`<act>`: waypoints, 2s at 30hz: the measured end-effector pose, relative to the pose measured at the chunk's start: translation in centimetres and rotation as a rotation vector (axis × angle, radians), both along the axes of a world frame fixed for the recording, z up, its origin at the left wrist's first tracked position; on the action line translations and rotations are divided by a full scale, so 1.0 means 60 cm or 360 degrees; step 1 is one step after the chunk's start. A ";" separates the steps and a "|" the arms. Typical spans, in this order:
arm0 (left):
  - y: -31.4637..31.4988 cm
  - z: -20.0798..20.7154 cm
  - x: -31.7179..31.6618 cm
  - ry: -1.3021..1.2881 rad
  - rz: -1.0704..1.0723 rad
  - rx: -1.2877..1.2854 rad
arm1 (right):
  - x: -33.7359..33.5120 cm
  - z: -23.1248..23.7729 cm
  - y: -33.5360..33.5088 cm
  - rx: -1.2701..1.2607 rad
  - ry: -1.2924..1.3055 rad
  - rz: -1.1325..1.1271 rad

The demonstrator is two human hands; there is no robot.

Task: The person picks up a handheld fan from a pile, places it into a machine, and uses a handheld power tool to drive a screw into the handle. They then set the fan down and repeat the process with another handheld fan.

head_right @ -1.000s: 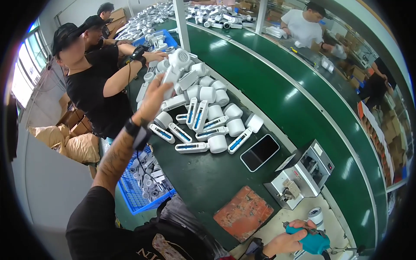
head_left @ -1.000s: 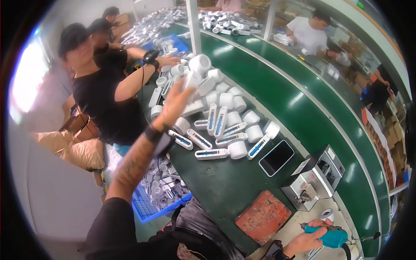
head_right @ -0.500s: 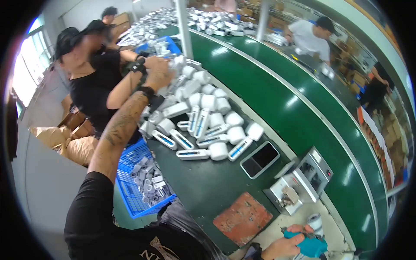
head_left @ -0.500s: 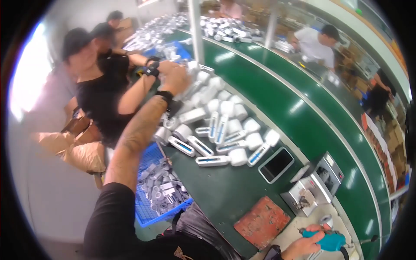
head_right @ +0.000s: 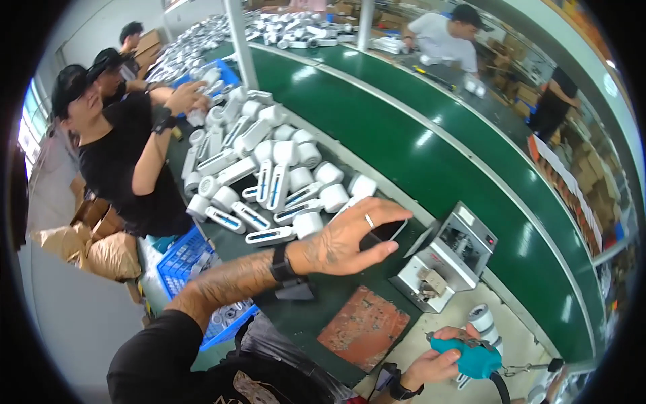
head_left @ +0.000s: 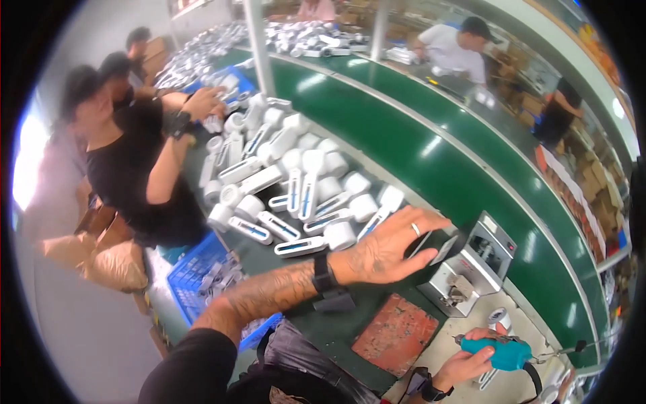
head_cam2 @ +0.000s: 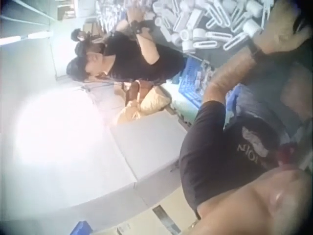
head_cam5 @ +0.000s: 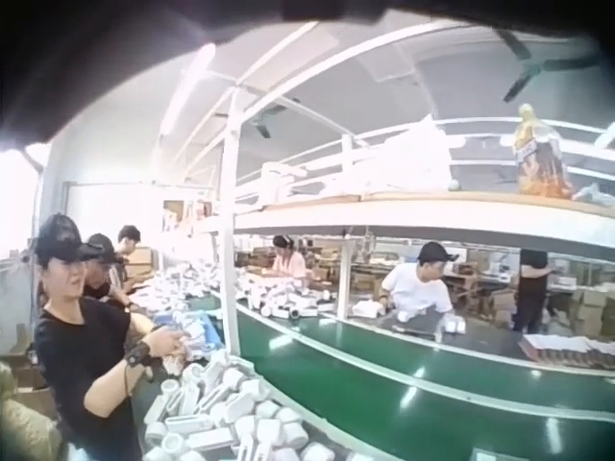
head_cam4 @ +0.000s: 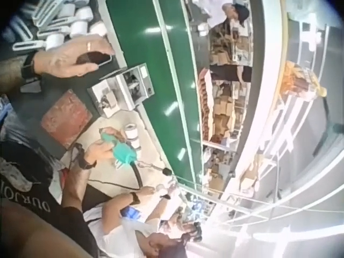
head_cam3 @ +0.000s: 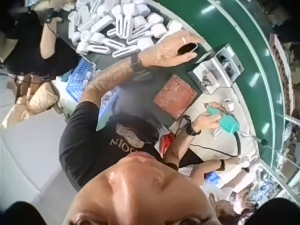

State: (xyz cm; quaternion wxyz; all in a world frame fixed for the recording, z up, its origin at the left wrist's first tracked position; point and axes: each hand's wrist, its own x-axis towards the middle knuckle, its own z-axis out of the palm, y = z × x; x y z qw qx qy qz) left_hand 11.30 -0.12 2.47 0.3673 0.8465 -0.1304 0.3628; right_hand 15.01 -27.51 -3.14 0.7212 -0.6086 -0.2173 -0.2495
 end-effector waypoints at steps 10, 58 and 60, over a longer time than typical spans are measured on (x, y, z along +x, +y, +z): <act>-0.045 -0.096 0.022 0.0110 0.0069 -0.0369 | 0.003 -0.014 -0.021 0.0041 0.0125 -0.0098; -0.061 -0.115 0.018 0.0126 -0.0186 -0.0004 | -0.010 0.020 0.005 -0.0314 -0.0042 -0.0208; -0.063 -0.115 0.018 0.0134 -0.0182 -0.0010 | -0.010 0.019 0.006 -0.0349 -0.0028 -0.0200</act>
